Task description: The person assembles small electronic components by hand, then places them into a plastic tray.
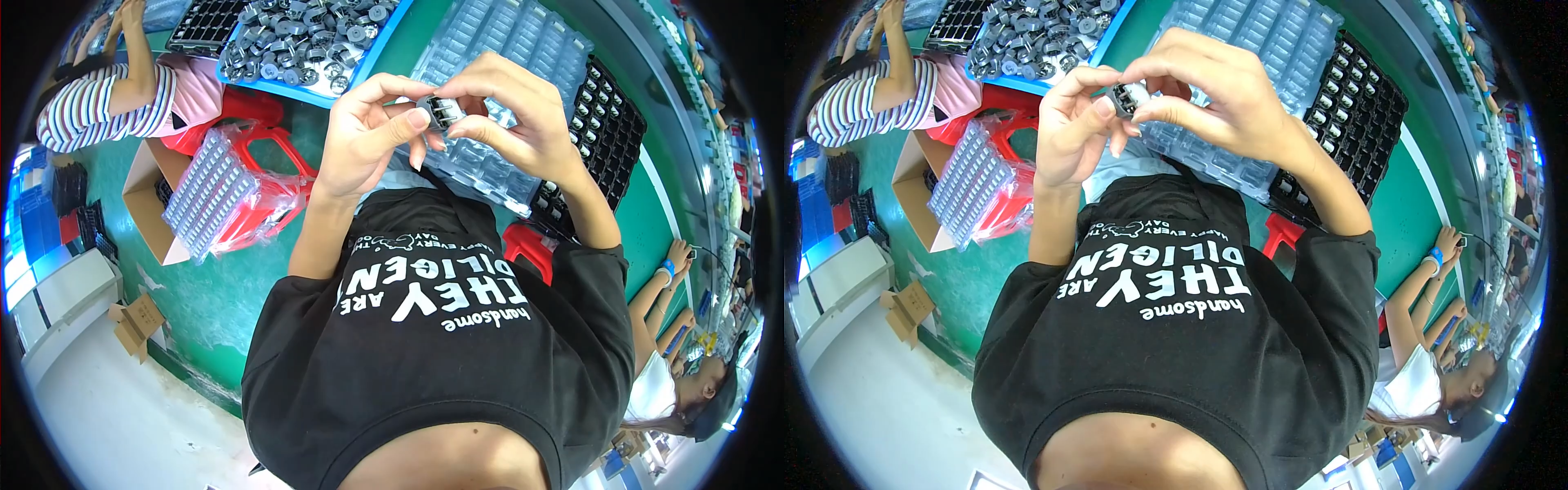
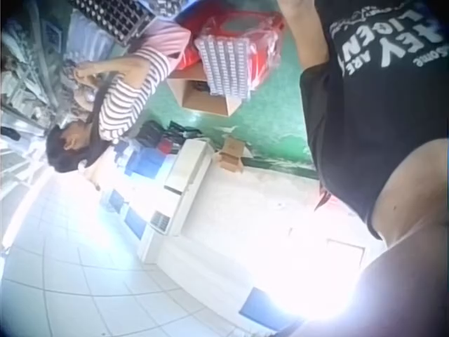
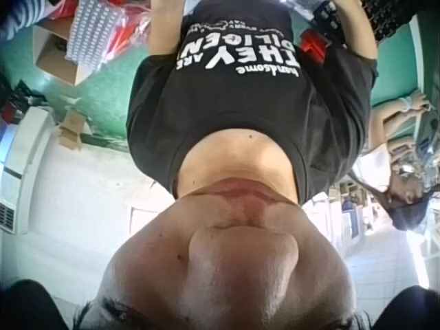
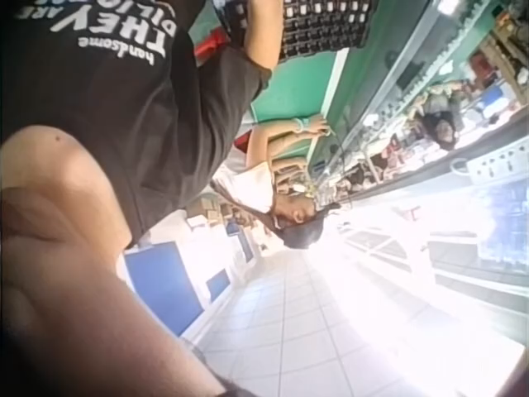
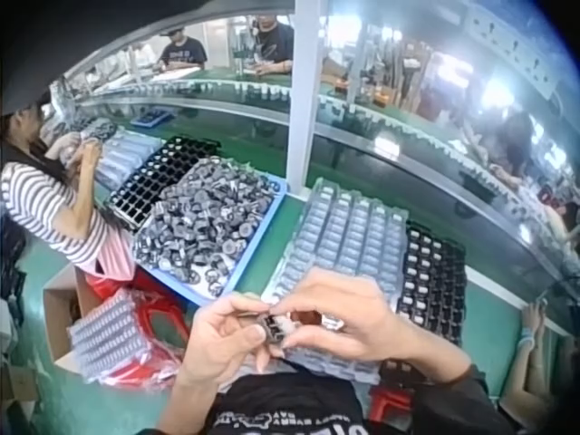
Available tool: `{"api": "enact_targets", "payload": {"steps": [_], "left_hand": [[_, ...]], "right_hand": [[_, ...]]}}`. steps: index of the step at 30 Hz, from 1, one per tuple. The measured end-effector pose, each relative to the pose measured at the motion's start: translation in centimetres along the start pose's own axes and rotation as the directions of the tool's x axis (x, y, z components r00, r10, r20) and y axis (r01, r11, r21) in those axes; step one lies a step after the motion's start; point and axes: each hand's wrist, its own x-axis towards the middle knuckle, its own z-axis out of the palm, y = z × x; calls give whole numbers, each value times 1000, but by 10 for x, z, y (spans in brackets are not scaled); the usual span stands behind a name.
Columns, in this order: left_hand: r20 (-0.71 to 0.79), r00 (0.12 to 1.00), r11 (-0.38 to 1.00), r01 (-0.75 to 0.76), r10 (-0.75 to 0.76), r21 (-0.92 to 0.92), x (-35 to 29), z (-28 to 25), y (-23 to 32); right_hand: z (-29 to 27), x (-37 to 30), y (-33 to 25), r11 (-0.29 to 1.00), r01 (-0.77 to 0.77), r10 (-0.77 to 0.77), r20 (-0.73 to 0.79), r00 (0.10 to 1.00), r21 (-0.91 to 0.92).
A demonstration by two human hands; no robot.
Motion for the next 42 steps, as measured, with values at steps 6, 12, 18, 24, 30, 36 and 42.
{"api": "enact_targets", "payload": {"steps": [6,12,18,24,30,36,42], "left_hand": [[-43,999,999,0,-2,-34,3,2,0],[-183,981,997,-60,67,40,5,6,-12],[-167,974,905,-69,152,420,10,16,-30],[196,893,-299,-72,406,951,28,-72,22],[94,974,-392,-6,206,920,47,-115,12],[34,985,-450,47,169,892,57,-104,3],[153,979,-374,-93,134,923,59,-114,16]], "right_hand": [[-3,5,5,990,98,-94,41,995,-99],[-5,-1,3,984,34,-36,-6,999,-176],[4,-35,17,974,-224,219,-291,931,17],[-89,-122,36,585,-365,-64,-490,869,-724],[-151,-198,72,279,-544,85,-544,835,-791],[-153,-213,98,355,-508,227,-455,861,-785],[-159,-210,87,375,-469,306,-370,877,-800]]}}
